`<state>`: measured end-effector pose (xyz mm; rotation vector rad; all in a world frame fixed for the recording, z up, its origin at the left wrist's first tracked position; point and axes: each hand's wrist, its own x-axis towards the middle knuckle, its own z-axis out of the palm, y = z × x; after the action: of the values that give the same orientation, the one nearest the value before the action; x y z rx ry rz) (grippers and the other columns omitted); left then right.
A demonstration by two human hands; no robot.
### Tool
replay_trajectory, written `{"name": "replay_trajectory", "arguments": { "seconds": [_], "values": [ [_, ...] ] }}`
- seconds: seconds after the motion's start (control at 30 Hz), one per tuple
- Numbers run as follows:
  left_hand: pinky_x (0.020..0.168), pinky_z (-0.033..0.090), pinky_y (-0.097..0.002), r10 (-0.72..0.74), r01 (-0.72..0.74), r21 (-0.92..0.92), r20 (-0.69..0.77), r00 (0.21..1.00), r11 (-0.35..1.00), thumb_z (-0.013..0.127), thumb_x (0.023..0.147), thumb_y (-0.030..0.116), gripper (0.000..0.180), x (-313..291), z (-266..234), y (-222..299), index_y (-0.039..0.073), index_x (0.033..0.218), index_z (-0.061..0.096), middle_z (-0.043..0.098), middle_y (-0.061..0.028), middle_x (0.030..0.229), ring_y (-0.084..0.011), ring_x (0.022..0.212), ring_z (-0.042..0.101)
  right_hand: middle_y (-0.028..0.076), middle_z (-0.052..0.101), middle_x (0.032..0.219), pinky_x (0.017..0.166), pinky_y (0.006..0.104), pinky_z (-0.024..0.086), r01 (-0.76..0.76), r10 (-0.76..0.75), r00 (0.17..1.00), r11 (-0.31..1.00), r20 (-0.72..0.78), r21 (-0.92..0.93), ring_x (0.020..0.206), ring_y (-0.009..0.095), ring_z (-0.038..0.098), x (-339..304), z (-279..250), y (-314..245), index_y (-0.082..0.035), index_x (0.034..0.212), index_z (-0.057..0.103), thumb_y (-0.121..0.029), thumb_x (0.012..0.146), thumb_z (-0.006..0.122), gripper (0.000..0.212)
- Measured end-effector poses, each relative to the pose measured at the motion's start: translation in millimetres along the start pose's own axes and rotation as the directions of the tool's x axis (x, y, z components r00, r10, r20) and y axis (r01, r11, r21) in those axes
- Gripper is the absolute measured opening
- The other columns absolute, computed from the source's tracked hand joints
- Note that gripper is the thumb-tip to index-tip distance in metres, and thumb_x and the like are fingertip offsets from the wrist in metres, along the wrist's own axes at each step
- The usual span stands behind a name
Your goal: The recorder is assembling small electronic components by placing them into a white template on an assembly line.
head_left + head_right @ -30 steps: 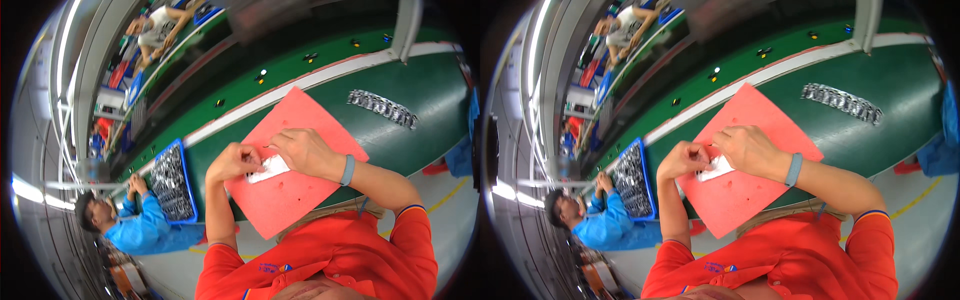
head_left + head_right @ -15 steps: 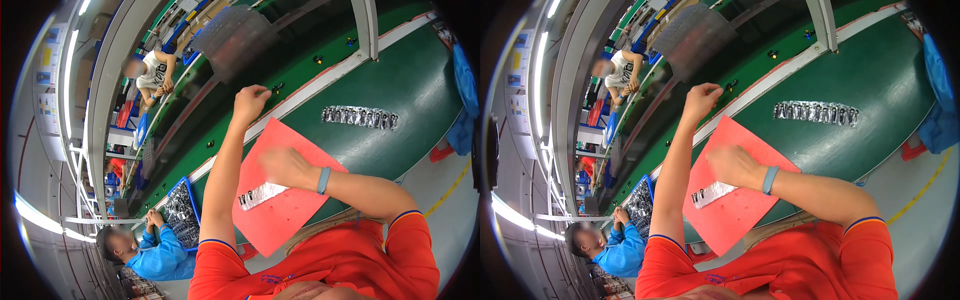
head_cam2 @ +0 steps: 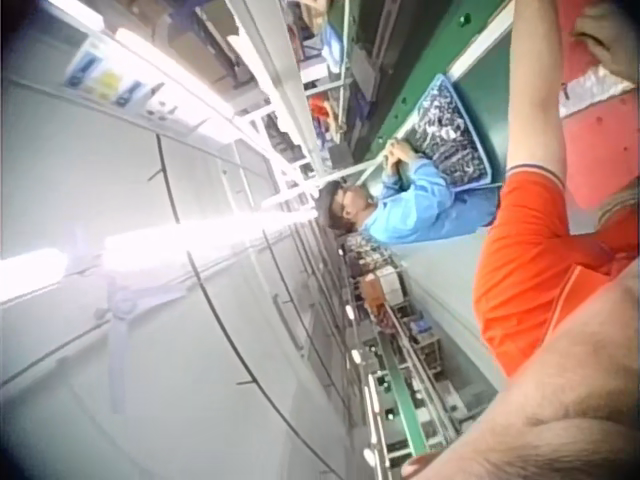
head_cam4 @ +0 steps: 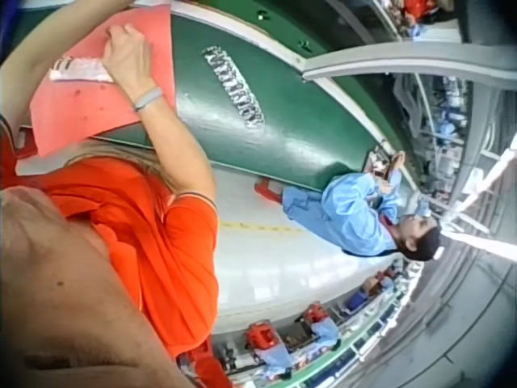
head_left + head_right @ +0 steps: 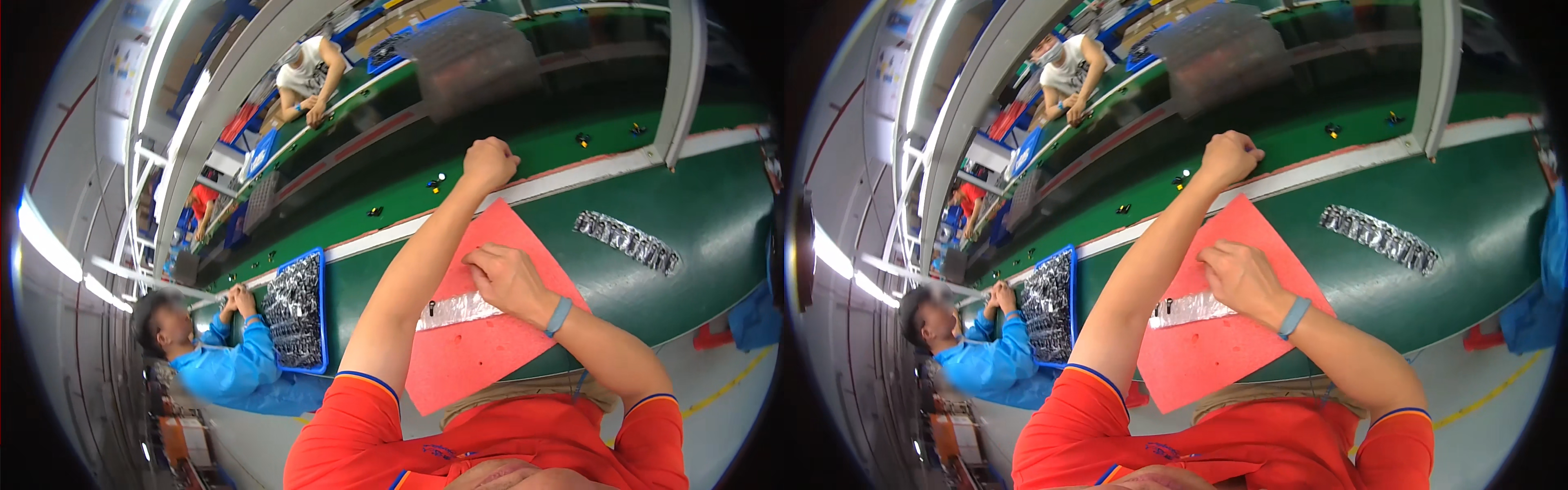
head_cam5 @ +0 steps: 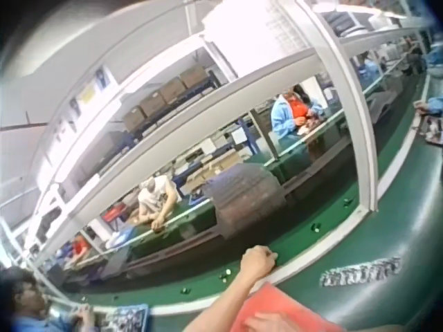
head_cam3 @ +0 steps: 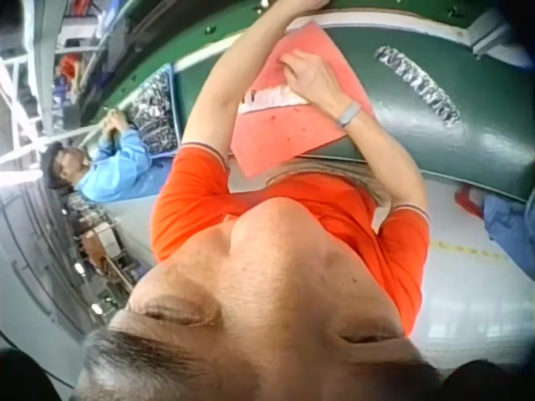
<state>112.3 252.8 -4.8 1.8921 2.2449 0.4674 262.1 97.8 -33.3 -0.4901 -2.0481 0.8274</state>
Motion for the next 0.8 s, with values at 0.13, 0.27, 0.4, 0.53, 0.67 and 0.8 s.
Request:
{"name": "replay_trajectory", "arguments": {
  "seconds": [0.13, 0.27, 0.4, 0.53, 0.67, 0.8],
  "values": [
    [0.084, 0.061, -0.0433, -0.028, 0.026, -0.082, -0.023, 0.999, 0.996, 0.084, 0.084, 0.036, 0.032, -11.0, -2.0, -6.6, 0.005, 0.089, 0.082, 0.077, -0.021, 0.086, -0.0364, 0.086, 0.077, 0.017, 0.071, 0.09, 0.071, 0.0445, 0.058, 0.021, -0.021, 0.999, 1.0, 0.031, -0.01, 0.081, 0.038, 0.071, 3.9, -1.7, -6.9, -0.001, 0.097, 0.073, 0.002, 0.086, 0.068, 0.012],
    [0.079, 0.061, -0.04, -0.072, 0.052, -0.24, -0.075, 0.995, 0.969, 0.086, 0.082, 0.026, 0.026, -24.0, -12.7, -8.3, 0.001, 0.083, 0.079, 0.077, -0.0182, 0.081, -0.031, 0.08, 0.077, 0.017, 0.072, 0.089, 0.067, 0.0422, 0.057, 0.014, -0.014, 1.0, 1.0, -0.014, -0.007, 0.077, 0.036, 0.071, 5.1, -6.1, -6.3, -0.001, 0.1, 0.074, 0.003, 0.087, 0.069, 0.014],
    [0.07, 0.06, -0.0339, -0.181, 0.035, -0.555, -0.209, 0.961, 0.831, 0.08, 0.088, 0.02, 0.02, -49.5, -32.7, -38.6, 0.0, 0.089, 0.079, 0.077, -0.012, 0.077, -0.0181, 0.074, 0.075, 0.015, 0.074, 0.091, 0.064, 0.0367, 0.058, -0.024, 0.024, 1.0, 0.999, -0.019, 0.028, 0.073, 0.03, 0.072, 10.0, -10.7, -20.3, -0.001, 0.102, 0.076, 0.001, 0.089, 0.07, 0.015],
    [0.067, 0.059, -0.0284, -0.184, 0.036, -0.658, -0.157, 0.97, 0.752, 0.073, 0.095, 0.013, 0.017, -110.4, -61.2, -60.3, -0.002, 0.102, 0.073, 0.074, -0.006, 0.088, -0.0116, 0.079, 0.073, 0.013, 0.076, 0.093, 0.063, 0.0317, 0.058, -0.048, 0.06, 0.989, 0.995, -0.135, 0.091, 0.071, 0.023, 0.073, 18.5, -15.1, -28.6, 0.0, 0.103, 0.076, -0.001, 0.091, 0.072, 0.013],
    [0.071, 0.059, -0.0267, -0.157, 0.038, -0.645, -0.127, 0.979, 0.764, 0.074, 0.095, 0.005, 0.017, -183.7, -76.6, -51.5, -0.003, 0.109, 0.069, 0.073, -0.0061, 0.099, -0.0114, 0.084, 0.073, 0.008, 0.076, 0.093, 0.07, 0.0265, 0.057, -0.324, 0.369, 0.928, 0.868, -0.052, 0.375, 0.079, 0.013, 0.072, 20.6, -24.9, -17.1, 0.003, 0.107, 0.073, -0.004, 0.098, 0.07, 0.012],
    [0.065, 0.058, -0.0294, -0.091, -0.077, -0.647, -0.222, 0.971, 0.759, 0.075, 0.088, -0.006, 0.02, -215.1, -58.0, -59.0, -0.003, 0.106, 0.068, 0.073, -0.0125, 0.099, -0.0171, 0.081, 0.074, 0.005, 0.074, 0.097, 0.076, 0.0248, 0.057, -0.509, 0.517, 0.84, 0.643, 0.166, 0.572, 0.089, 0.011, 0.071, 22.6, -20.9, -7.6, 0.003, 0.112, 0.069, -0.007, 0.103, 0.067, 0.014]
  ]
}}
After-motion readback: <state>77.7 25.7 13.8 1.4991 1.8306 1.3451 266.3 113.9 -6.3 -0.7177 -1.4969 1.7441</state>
